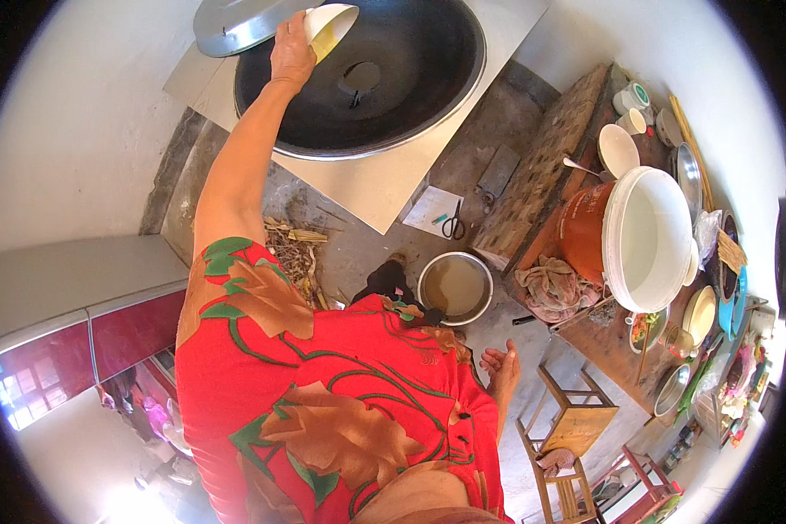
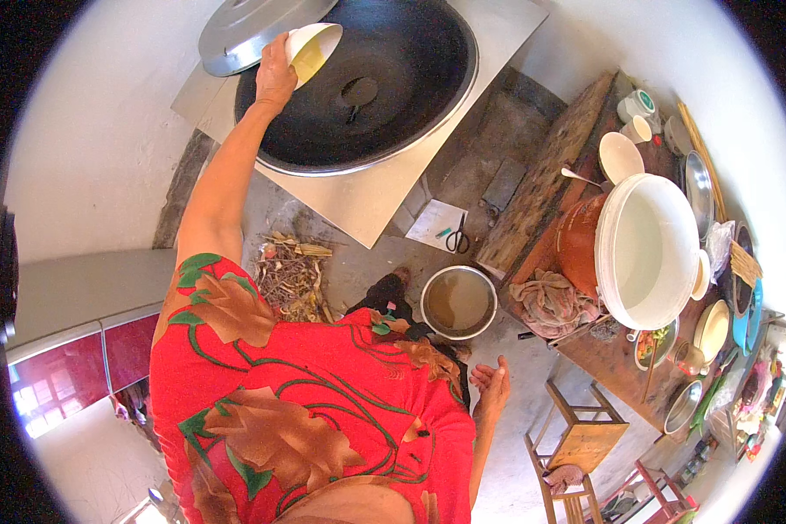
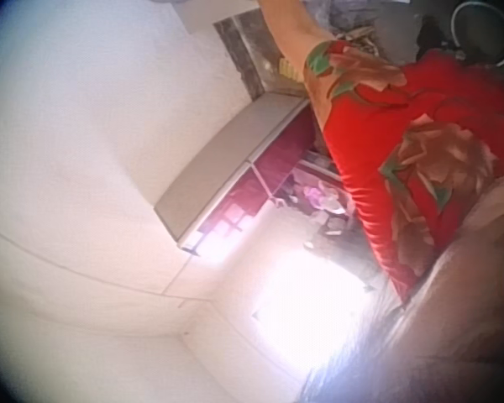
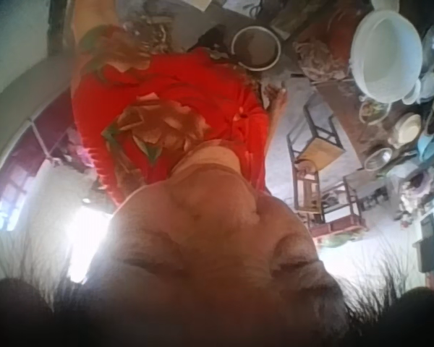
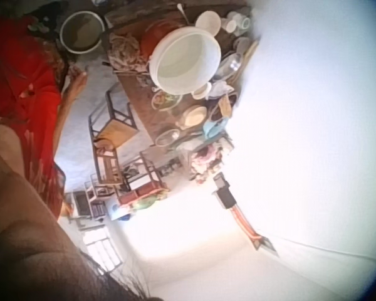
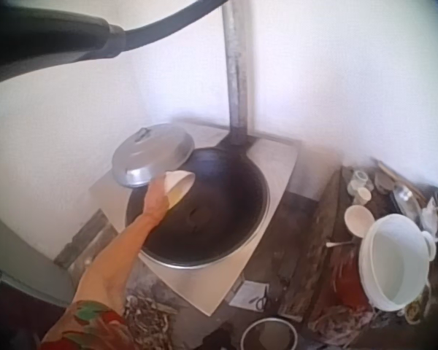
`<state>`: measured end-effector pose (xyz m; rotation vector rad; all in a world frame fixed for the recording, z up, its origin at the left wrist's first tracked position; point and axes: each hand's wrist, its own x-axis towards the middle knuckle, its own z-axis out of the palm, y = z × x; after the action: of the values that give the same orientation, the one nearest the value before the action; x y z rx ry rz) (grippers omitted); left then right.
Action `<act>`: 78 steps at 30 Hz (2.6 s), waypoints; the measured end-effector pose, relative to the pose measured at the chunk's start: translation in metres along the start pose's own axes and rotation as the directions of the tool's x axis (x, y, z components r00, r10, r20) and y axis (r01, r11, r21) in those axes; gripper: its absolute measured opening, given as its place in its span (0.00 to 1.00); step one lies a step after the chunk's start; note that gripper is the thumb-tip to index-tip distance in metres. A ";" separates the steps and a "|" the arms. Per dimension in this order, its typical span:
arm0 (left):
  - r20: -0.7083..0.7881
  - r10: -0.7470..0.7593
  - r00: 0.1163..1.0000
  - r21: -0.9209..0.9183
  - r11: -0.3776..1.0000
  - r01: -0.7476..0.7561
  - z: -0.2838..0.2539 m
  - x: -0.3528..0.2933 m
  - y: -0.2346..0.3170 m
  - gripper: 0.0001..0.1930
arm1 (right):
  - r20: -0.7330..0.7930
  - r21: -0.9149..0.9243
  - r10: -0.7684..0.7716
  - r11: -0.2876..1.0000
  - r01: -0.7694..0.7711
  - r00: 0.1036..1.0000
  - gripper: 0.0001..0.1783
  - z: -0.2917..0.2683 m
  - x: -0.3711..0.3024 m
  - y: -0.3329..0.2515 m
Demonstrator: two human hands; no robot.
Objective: The person pours liquid from a metal bowl into a large wok using a ladle, then wipes the wok with a cloth. They add oil from a small bowl into the wok and retrieve a plate of food from the refrigerator.
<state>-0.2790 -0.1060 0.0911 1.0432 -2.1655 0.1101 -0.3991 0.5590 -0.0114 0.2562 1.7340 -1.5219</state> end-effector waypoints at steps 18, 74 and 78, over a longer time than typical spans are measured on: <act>0.044 0.025 0.999 0.042 0.999 -0.026 0.007 -0.008 0.007 0.27 | 0.001 -0.009 0.000 1.000 0.000 1.000 0.35 -0.001 -0.001 -0.001; 0.123 0.065 0.990 0.040 0.997 -0.070 0.002 -0.025 0.013 0.29 | 0.013 -0.042 -0.021 0.999 0.022 1.000 0.33 0.003 -0.006 0.004; 0.120 0.086 0.989 0.061 0.994 -0.093 0.001 -0.025 0.018 0.29 | 0.008 -0.039 -0.030 0.999 0.030 1.000 0.34 0.003 -0.007 0.006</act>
<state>-0.2820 -0.0786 0.0781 1.0116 -2.3300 0.1669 -0.3899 0.5605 -0.0110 0.2050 1.7669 -1.5075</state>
